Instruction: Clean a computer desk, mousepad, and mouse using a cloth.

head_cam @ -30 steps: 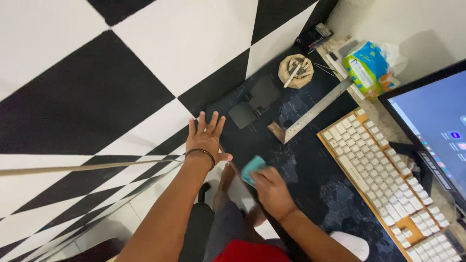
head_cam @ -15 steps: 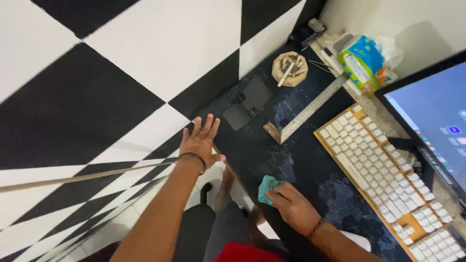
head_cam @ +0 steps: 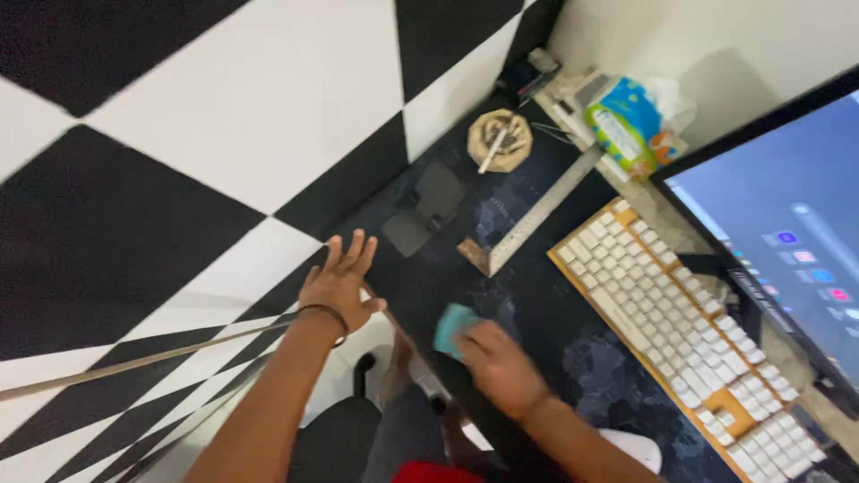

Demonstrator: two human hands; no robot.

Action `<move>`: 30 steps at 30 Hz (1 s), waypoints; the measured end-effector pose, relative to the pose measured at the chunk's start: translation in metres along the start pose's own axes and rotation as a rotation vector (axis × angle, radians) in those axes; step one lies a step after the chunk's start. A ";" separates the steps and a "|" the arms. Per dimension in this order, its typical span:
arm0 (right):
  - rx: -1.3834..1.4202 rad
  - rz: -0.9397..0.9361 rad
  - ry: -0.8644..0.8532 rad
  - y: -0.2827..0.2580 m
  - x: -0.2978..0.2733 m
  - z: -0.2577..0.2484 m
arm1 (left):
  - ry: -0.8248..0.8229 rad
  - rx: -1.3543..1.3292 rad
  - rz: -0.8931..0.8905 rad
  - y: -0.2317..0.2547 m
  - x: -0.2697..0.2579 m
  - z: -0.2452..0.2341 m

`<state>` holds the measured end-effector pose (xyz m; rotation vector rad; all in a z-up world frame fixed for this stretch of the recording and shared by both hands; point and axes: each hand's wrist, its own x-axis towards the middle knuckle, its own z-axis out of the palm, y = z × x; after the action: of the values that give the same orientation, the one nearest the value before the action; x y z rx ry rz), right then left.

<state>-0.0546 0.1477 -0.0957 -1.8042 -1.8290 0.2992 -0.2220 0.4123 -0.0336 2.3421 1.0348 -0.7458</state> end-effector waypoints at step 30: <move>-0.163 0.124 -0.037 -0.072 0.157 0.055 | 0.318 -0.217 0.220 -0.057 -0.021 0.056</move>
<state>-0.1367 0.3072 -0.0689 -2.0408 -1.8162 0.2371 -0.2936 0.4021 -0.0731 2.3762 0.9093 -0.1718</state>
